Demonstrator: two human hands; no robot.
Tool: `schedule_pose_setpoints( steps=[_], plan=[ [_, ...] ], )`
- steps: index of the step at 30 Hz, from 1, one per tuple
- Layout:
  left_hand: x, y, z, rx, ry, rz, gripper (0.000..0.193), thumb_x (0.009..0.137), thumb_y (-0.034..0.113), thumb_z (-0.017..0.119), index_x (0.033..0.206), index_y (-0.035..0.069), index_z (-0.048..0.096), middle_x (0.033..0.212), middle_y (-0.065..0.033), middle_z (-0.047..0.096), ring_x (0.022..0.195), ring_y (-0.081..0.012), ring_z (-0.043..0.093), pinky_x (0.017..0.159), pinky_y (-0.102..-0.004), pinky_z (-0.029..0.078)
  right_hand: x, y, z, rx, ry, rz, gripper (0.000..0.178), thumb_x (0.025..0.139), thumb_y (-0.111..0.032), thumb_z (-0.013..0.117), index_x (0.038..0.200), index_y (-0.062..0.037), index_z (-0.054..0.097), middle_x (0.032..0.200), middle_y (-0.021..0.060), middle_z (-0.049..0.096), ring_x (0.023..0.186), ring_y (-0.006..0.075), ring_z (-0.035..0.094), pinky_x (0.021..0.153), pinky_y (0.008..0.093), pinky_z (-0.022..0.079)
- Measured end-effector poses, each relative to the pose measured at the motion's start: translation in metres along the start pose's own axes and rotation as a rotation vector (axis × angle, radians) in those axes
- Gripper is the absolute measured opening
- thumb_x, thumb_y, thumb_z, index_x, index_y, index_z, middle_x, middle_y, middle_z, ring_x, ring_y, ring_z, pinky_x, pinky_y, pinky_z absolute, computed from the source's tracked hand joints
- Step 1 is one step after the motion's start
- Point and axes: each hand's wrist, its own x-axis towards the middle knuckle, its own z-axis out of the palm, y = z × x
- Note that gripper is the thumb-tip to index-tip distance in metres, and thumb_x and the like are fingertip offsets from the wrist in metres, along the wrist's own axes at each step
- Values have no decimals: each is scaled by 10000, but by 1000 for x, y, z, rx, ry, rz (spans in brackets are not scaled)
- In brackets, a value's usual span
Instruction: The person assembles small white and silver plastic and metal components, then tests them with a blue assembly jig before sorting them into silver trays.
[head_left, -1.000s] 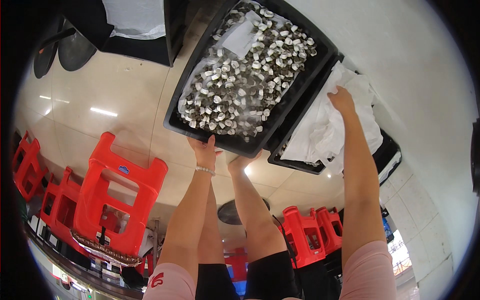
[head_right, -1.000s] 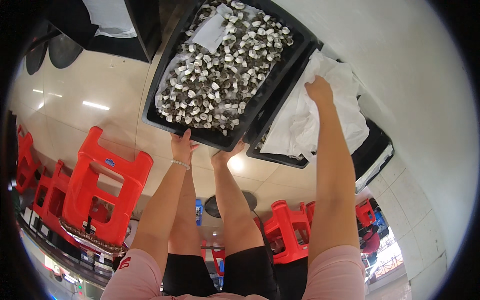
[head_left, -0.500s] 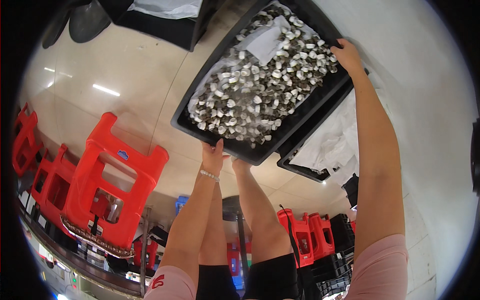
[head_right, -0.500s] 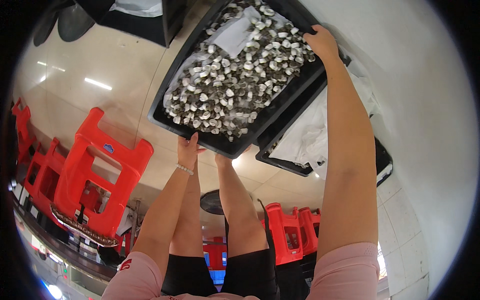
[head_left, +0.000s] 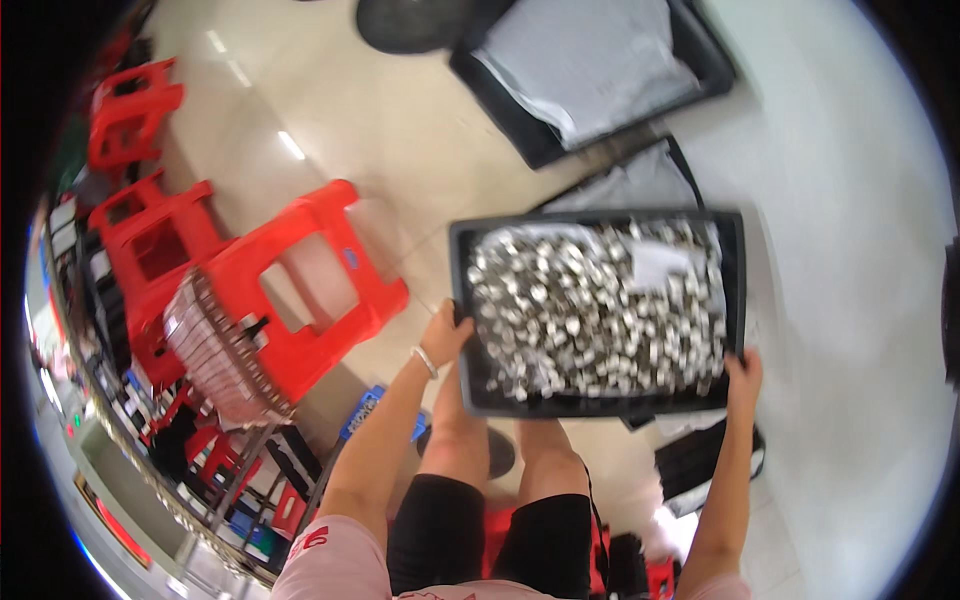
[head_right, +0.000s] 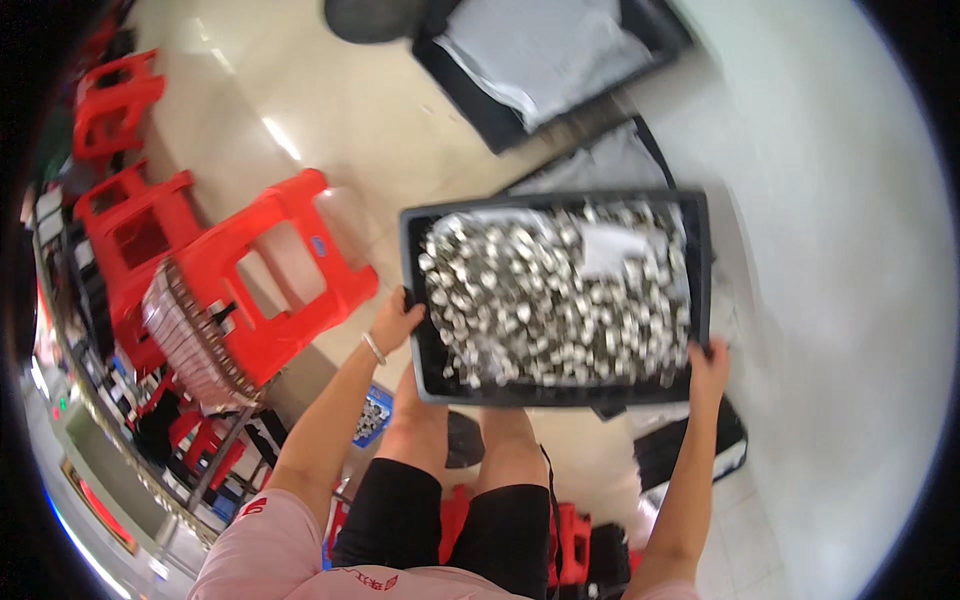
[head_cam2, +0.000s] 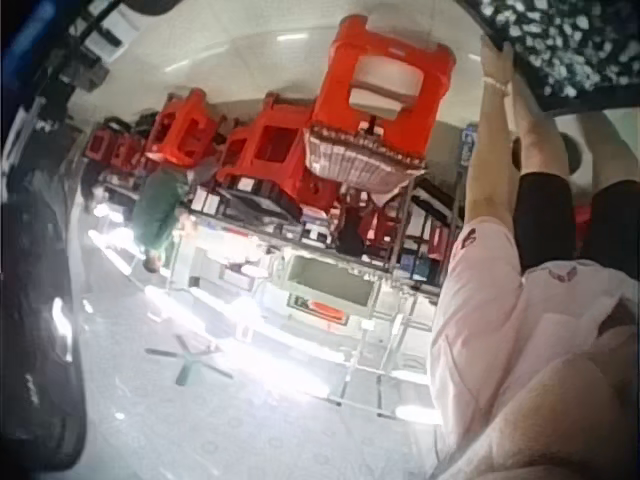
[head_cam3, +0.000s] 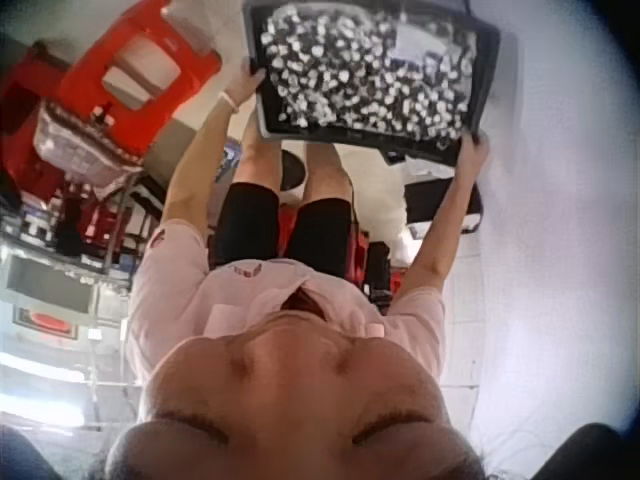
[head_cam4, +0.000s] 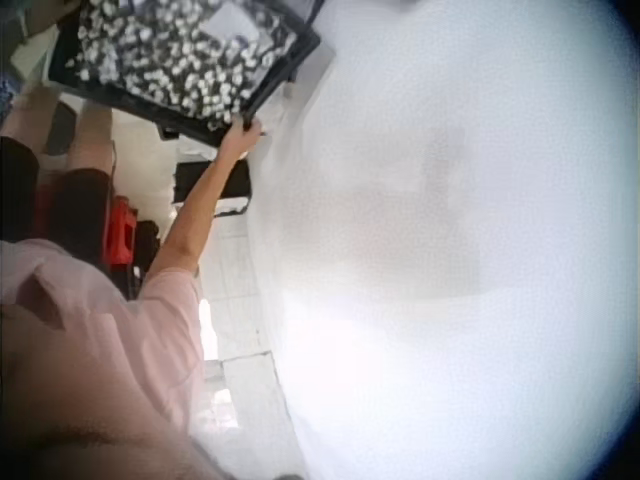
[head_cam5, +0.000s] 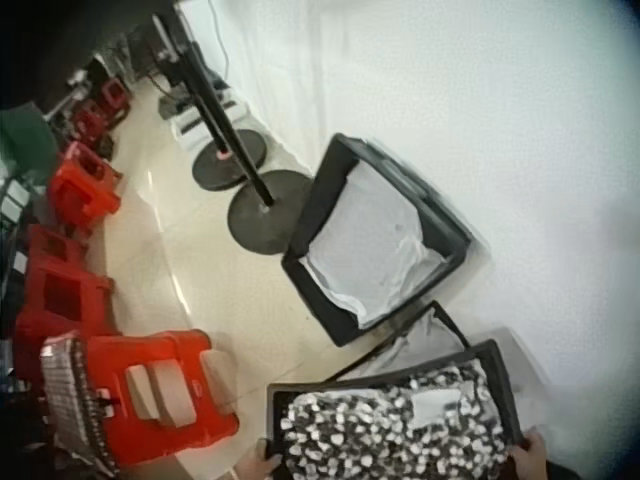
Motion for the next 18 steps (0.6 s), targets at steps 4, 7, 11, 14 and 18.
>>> schedule_pose_setpoints(
  steps=[4,7,11,14,18],
  plan=[
    [-44,33,-36,-61,210,16,336,774,206,590,957,-39,448,769,-275,578,742,-411,586,649,-448,454,-19,-38,3,330,26,78,155,730,-23,595,879,-26,552,806,-1,528,752,102,472,693,254,390],
    [-99,43,-31,-222,397,-27,297,748,169,597,935,-38,493,750,-251,590,725,-400,593,655,-430,460,-11,-47,-4,385,-97,11,148,708,-8,576,853,-30,550,792,1,527,738,107,479,673,251,389],
    [-188,44,-15,-438,575,-55,246,731,145,598,886,-33,531,726,-227,598,708,-377,600,665,-408,467,-31,-86,-37,266,-214,-49,150,670,4,562,817,-16,539,755,18,540,668,127,498,620,268,408],
    [-229,50,23,-534,722,-77,244,720,149,607,876,-28,546,724,-216,604,690,-332,615,654,-393,475,-36,-134,-61,235,-201,-9,146,653,-1,565,797,-4,543,747,30,540,656,126,504,599,281,414],
    [-285,65,45,-662,878,-82,284,710,145,600,921,-38,550,740,-205,615,663,-286,621,621,-378,481,-19,-146,-96,286,-424,-210,131,656,-8,558,785,8,554,724,28,543,653,129,514,612,281,415]
  ],
)
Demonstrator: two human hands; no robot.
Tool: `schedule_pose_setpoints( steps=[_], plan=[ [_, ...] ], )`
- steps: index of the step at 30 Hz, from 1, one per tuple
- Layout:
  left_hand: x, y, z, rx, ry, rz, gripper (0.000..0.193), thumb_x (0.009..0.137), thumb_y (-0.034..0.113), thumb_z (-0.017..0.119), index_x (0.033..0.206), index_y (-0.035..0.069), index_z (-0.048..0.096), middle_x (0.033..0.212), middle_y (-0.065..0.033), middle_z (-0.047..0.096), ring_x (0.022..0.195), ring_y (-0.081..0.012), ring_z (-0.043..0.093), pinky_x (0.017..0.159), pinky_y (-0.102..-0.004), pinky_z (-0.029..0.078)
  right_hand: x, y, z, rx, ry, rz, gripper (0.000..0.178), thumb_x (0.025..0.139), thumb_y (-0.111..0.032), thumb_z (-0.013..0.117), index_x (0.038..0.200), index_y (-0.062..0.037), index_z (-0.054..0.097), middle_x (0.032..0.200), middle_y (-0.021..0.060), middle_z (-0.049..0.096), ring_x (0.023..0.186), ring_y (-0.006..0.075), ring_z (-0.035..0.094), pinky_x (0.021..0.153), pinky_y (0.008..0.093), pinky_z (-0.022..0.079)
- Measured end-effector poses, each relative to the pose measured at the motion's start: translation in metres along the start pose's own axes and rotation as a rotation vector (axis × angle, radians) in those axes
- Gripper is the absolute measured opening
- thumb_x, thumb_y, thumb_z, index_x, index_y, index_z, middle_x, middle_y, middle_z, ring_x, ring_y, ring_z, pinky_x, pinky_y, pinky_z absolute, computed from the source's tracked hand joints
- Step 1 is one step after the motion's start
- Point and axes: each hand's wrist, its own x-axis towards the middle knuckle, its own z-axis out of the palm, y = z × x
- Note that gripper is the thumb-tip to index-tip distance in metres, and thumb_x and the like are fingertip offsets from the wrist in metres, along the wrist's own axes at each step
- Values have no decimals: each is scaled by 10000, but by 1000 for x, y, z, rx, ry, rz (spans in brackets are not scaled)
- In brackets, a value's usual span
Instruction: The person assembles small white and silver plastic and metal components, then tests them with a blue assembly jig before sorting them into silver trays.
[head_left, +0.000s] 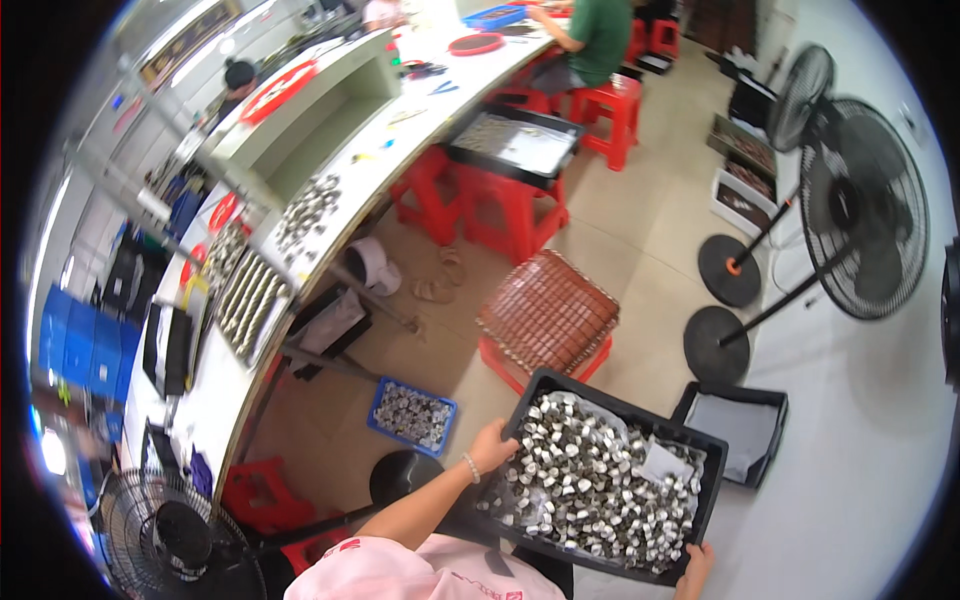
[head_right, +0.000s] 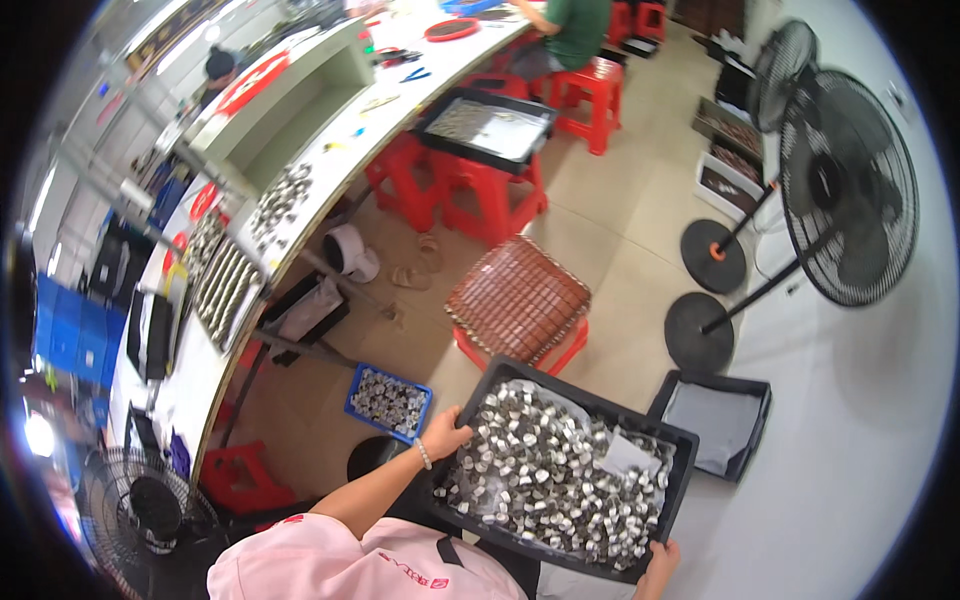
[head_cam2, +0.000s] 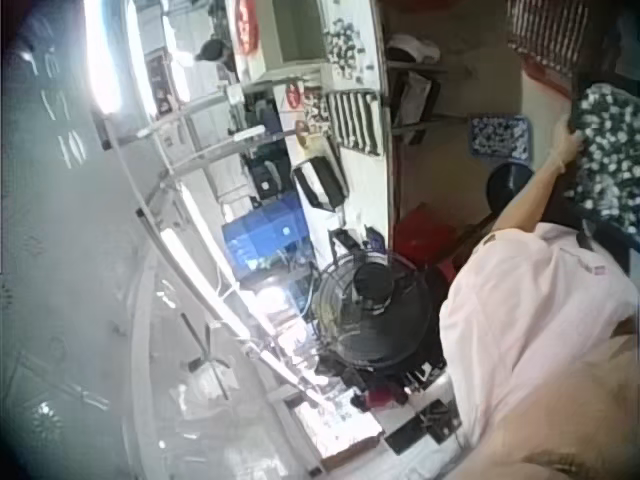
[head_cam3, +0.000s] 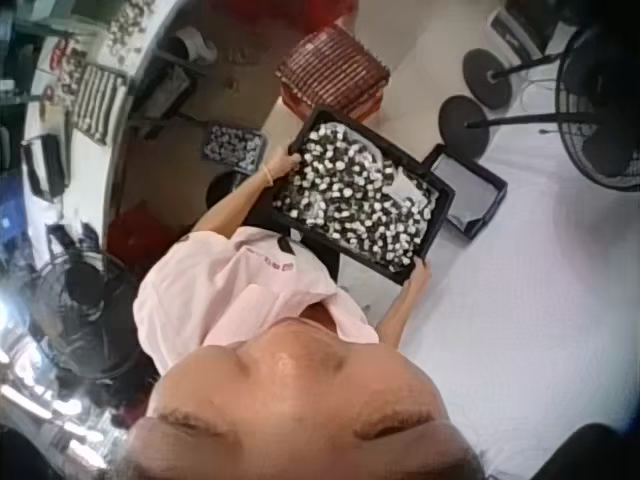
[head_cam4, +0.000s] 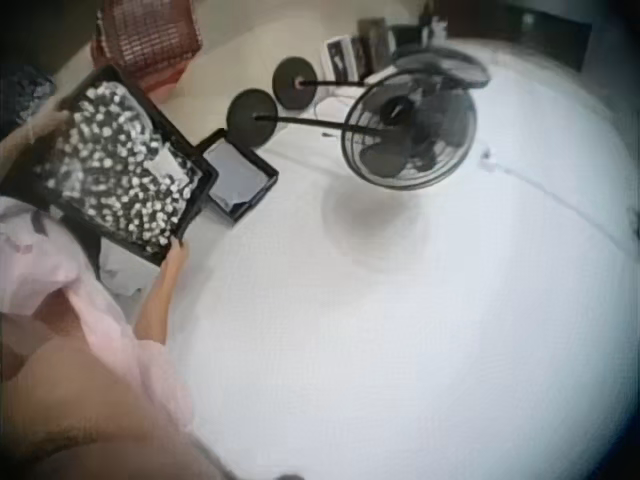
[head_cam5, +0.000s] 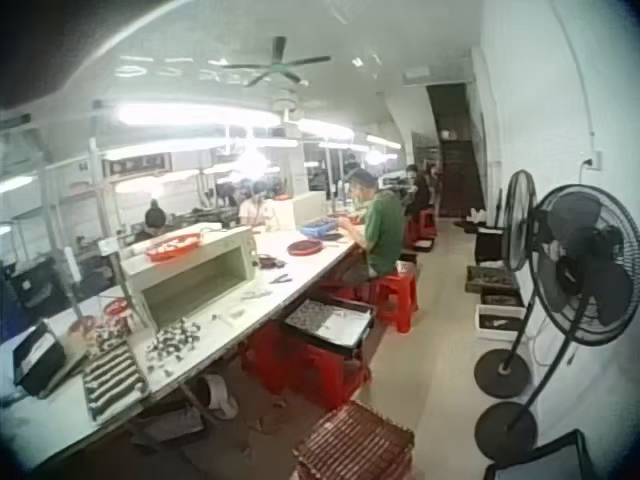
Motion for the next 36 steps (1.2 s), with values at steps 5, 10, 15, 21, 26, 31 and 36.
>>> schedule_pose_setpoints(
  steps=[5,10,15,21,26,31,36],
  plan=[
    [-109,13,-17,-85,278,-23,254,681,142,638,869,-9,558,710,-122,586,652,-192,565,617,-326,449,-11,-41,-12,-61,-188,-139,198,684,-19,568,870,40,606,762,31,594,695,138,546,654,267,424],
    [-98,25,-29,-25,441,13,204,691,110,595,841,-16,540,664,-137,572,584,-225,552,574,-349,446,46,-74,31,-50,-362,-163,203,695,-15,572,887,23,624,778,32,609,692,134,554,642,257,424],
    [-107,17,-31,-91,497,11,157,706,90,585,799,-13,512,614,-78,546,548,-132,515,522,-295,425,69,-70,44,-148,-358,-231,189,682,-35,596,858,23,636,737,29,614,659,127,539,616,270,418],
    [-92,-37,-9,-140,523,62,179,708,107,588,822,-11,516,628,-111,556,545,-185,519,533,-324,427,52,-98,55,-331,-256,-315,221,692,-39,594,900,17,644,763,33,627,656,130,562,620,259,433],
    [-84,-37,12,-141,437,16,186,739,104,576,863,-7,493,682,-110,556,612,-200,519,598,-332,435,56,-92,45,-361,-35,-318,200,651,-34,627,847,3,619,732,38,611,687,131,556,653,268,437],
    [-91,-49,0,-127,360,-148,222,765,103,556,953,-3,503,824,-157,601,742,-249,573,697,-339,451,34,-118,58,-670,-21,-731,320,706,-116,666,997,-4,596,984,149,590,908,239,578,814,326,446],
    [-99,-38,4,16,471,-181,397,763,116,576,1108,-35,453,1062,-187,540,942,-282,531,841,-361,413,28,-172,121,-604,-499,-927,403,709,-67,642,1103,-26,569,1075,145,576,1037,311,531,898,353,418]
  ],
)
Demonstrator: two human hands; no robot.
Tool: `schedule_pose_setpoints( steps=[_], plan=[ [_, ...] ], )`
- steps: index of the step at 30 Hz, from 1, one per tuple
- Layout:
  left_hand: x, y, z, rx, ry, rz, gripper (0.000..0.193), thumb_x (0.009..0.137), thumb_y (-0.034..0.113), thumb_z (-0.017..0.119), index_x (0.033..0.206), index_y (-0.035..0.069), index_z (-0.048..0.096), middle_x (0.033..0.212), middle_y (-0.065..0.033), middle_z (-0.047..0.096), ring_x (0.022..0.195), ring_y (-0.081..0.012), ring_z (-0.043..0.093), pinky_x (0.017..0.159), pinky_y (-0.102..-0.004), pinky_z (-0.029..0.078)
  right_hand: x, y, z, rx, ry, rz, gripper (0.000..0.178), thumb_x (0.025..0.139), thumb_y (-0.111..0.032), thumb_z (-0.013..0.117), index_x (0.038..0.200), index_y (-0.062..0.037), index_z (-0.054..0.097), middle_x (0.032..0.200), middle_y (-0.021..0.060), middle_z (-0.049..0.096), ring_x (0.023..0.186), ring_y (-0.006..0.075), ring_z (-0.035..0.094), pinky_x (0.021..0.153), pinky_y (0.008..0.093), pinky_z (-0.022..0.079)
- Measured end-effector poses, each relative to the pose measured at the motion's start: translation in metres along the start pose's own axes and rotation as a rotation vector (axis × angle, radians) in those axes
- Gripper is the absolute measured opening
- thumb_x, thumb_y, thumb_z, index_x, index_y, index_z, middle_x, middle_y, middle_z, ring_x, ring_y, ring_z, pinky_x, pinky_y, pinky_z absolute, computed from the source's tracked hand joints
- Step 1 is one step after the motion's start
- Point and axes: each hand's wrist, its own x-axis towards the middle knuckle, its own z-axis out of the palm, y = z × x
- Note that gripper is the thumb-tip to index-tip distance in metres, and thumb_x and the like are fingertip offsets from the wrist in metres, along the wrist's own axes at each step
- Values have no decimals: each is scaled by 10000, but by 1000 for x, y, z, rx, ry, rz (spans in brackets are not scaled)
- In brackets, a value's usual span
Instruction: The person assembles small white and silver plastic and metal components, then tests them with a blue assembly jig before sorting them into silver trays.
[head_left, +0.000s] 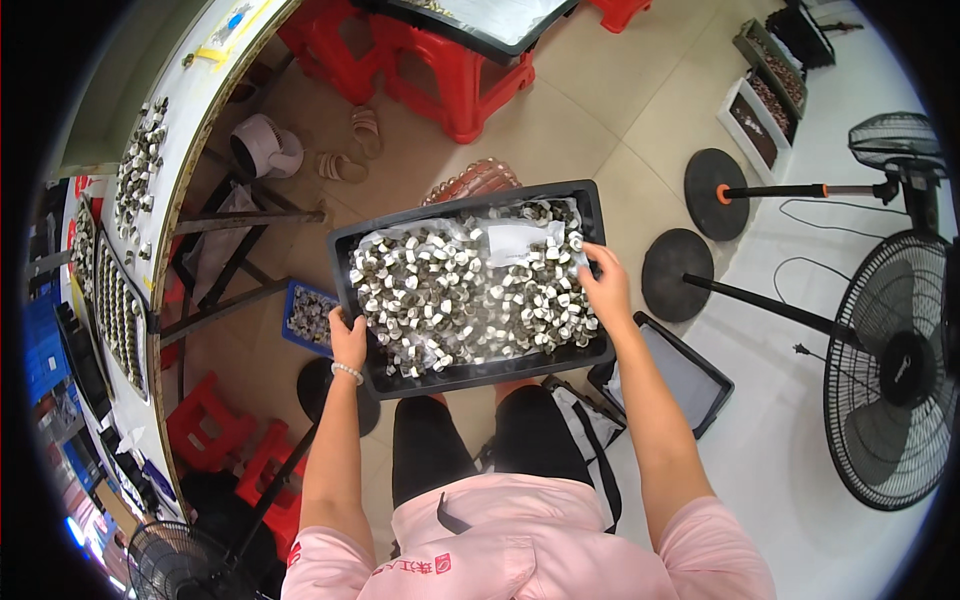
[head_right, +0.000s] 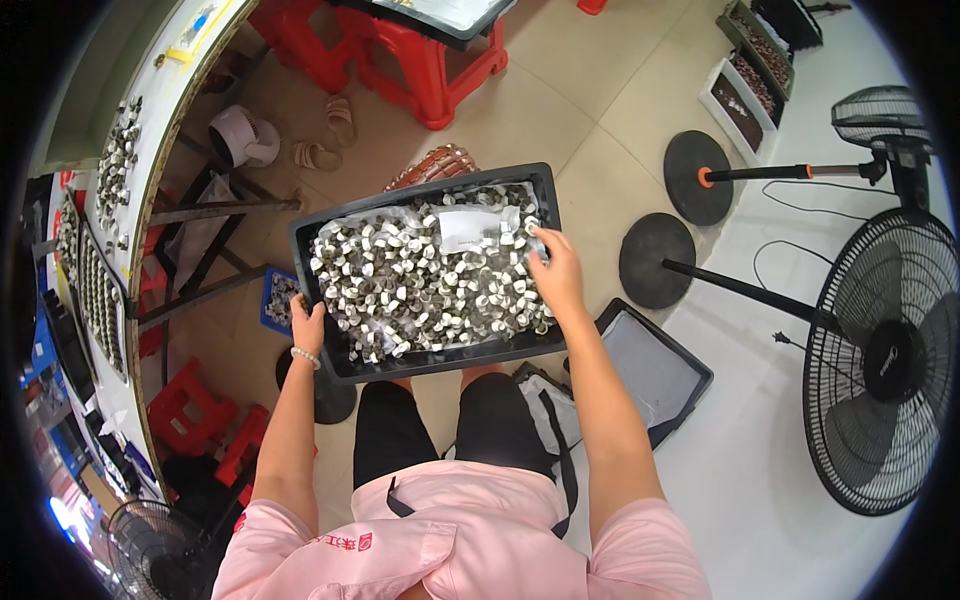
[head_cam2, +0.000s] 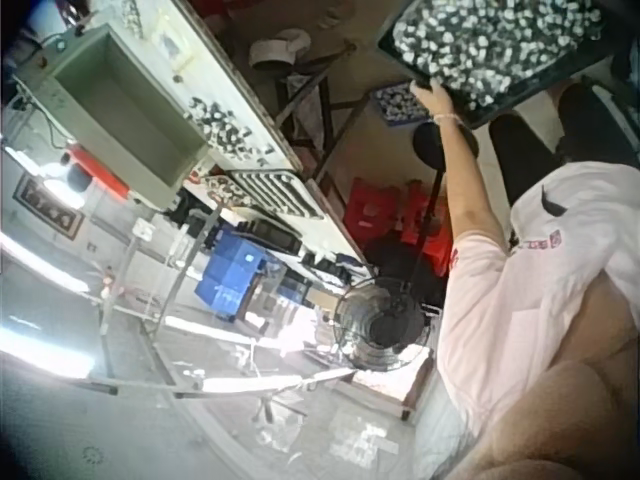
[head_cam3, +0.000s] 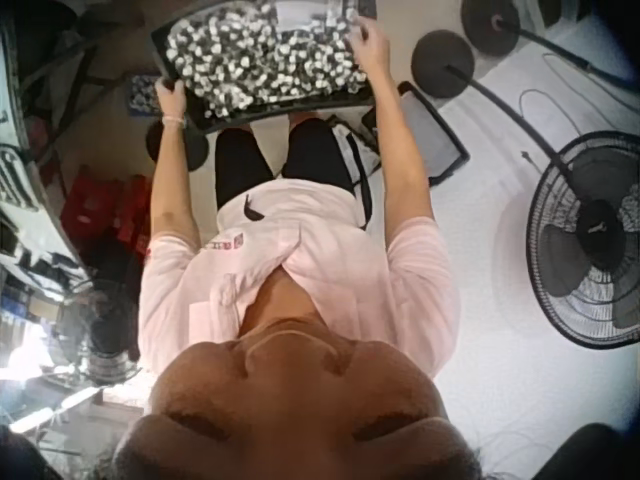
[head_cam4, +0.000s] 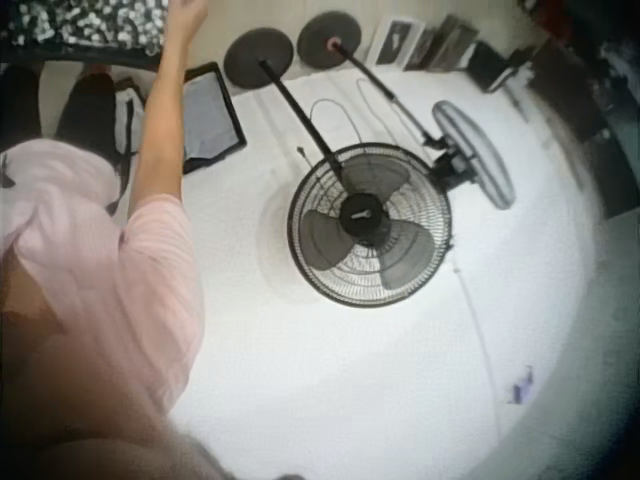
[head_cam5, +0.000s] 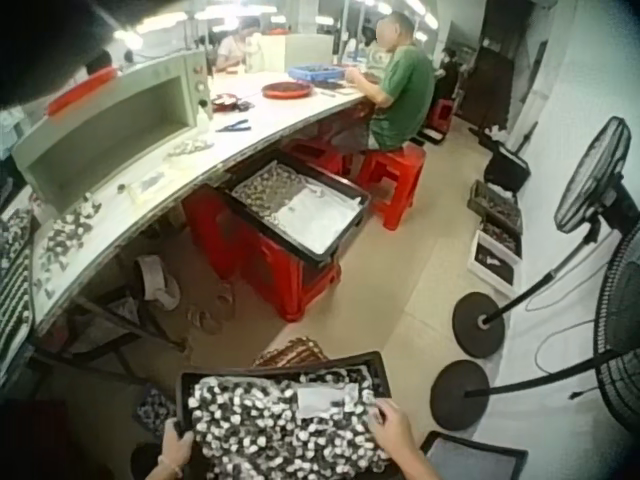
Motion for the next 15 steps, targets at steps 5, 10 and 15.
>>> schedule_pose_setpoints(
  steps=[5,10,15],
  plan=[
    [-22,85,16,252,146,556,386,793,62,571,1161,-21,487,1205,-206,471,1125,-358,449,969,-384,357,67,-23,45,-218,-258,-138,440,706,-87,633,1139,-38,569,1074,141,596,1077,316,499,934,383,403],
    [24,119,52,210,-99,605,331,814,31,538,1138,-34,523,1212,-190,515,1157,-350,455,963,-412,371,76,-34,73,-436,-364,-209,340,703,-90,627,1042,-61,617,996,95,611,1013,280,514,874,390,412],
    [57,141,90,527,-271,769,289,793,45,516,1075,6,560,1100,-143,567,1043,-289,507,870,-394,413,42,-28,68,-282,-393,-280,136,734,-88,594,860,-42,613,876,76,591,982,266,514,872,379,399]
  ],
)
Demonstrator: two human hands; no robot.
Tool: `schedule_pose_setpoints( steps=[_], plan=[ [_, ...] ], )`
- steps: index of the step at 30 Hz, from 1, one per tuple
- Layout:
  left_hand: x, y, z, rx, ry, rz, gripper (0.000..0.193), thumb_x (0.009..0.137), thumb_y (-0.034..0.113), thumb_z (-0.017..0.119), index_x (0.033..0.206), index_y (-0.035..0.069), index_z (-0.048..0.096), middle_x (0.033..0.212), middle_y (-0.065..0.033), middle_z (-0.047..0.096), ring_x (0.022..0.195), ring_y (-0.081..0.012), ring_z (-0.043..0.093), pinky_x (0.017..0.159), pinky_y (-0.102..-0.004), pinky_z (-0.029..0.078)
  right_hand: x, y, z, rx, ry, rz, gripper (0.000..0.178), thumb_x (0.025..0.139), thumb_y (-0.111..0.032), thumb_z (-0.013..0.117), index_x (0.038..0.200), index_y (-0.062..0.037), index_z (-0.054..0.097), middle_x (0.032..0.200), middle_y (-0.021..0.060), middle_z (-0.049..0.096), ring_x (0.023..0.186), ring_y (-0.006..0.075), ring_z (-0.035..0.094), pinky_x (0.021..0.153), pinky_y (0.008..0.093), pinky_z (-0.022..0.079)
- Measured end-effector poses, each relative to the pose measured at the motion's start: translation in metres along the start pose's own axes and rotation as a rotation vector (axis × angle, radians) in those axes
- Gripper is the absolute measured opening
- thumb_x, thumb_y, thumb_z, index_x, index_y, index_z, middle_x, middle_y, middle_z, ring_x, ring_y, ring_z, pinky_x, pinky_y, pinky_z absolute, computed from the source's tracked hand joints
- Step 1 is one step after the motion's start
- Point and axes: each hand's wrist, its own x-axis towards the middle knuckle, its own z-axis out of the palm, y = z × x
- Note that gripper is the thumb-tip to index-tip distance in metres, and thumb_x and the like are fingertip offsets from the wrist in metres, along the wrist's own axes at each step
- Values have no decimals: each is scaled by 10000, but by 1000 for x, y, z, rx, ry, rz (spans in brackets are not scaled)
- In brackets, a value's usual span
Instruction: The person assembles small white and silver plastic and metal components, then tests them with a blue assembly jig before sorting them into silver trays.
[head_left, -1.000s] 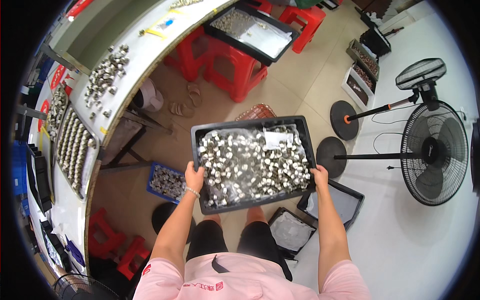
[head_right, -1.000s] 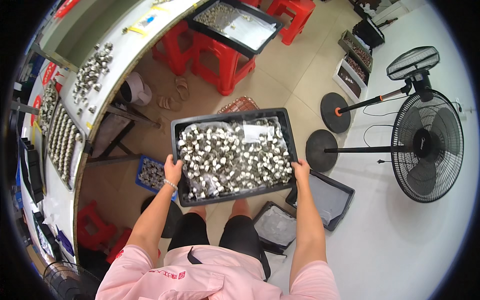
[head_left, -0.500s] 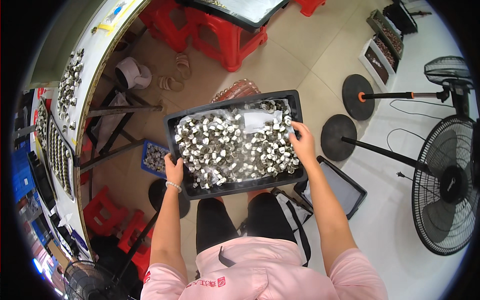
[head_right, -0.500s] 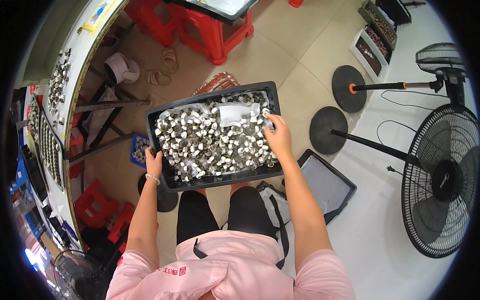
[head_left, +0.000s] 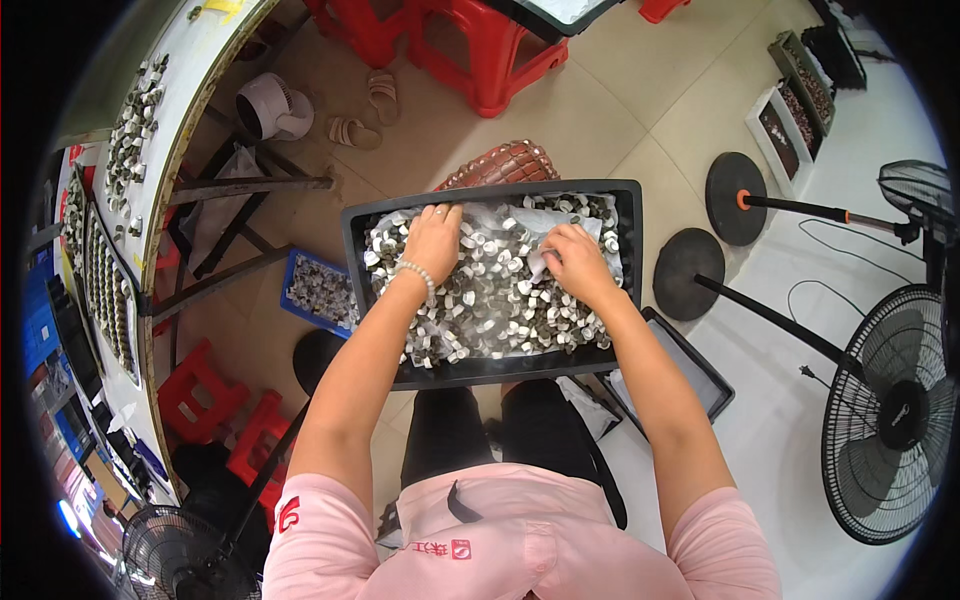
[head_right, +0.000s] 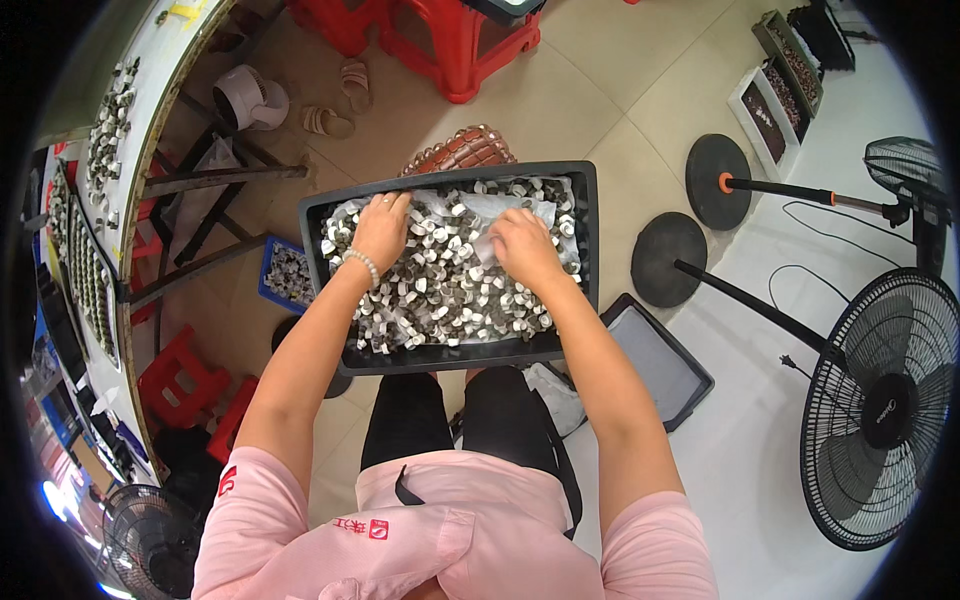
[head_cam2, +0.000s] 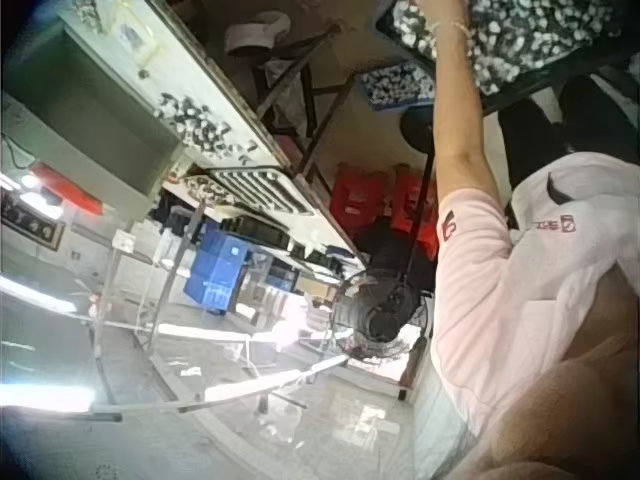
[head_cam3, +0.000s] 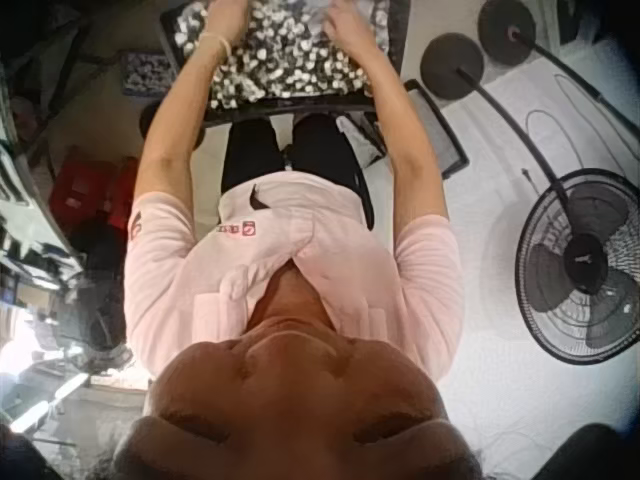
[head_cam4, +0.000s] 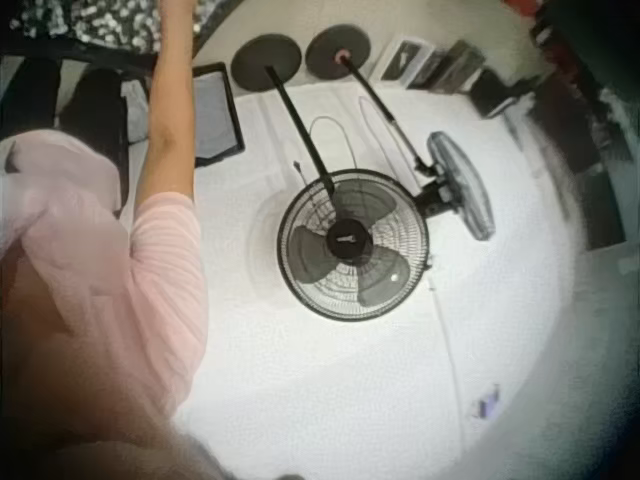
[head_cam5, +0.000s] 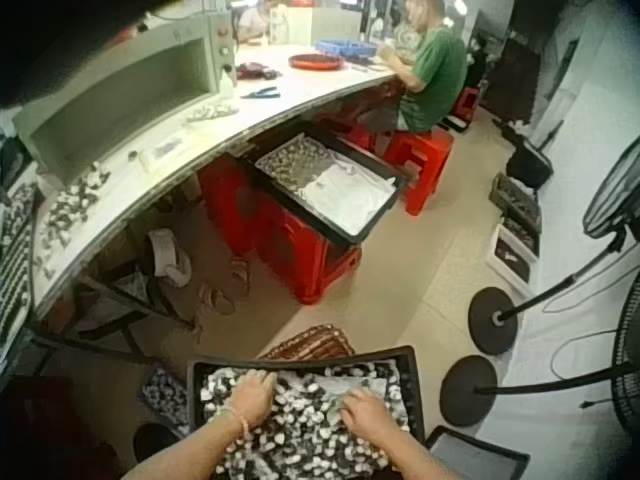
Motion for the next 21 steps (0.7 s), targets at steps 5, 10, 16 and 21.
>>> schedule_pose_setpoints(
  steps=[5,10,16,21],
  plan=[
    [6,6,5,87,54,-52,214,782,103,573,979,20,584,940,-116,579,923,-281,528,781,-390,442,0,-2,-16,217,81,210,212,745,-118,564,938,-31,583,852,166,633,789,356,602,710,421,476],
    [7,10,0,-34,-71,-206,119,799,155,586,785,39,602,909,-116,573,892,-287,530,786,-401,433,39,11,-17,14,-184,269,445,736,-163,589,1169,-79,532,994,191,627,919,342,599,803,424,475],
    [-12,17,1,96,209,52,90,824,126,554,867,48,565,881,-124,589,895,-277,549,847,-469,393,52,4,-17,-217,-399,291,301,733,-172,634,1024,-97,624,1062,154,618,1006,302,580,846,402,466],
    [-32,31,-10,20,115,55,83,794,57,566,872,61,540,782,-92,598,819,-272,570,856,-456,391,22,5,-23,-126,-239,288,136,723,-128,648,845,-69,634,1015,123,591,990,286,554,820,383,457]
  ],
)
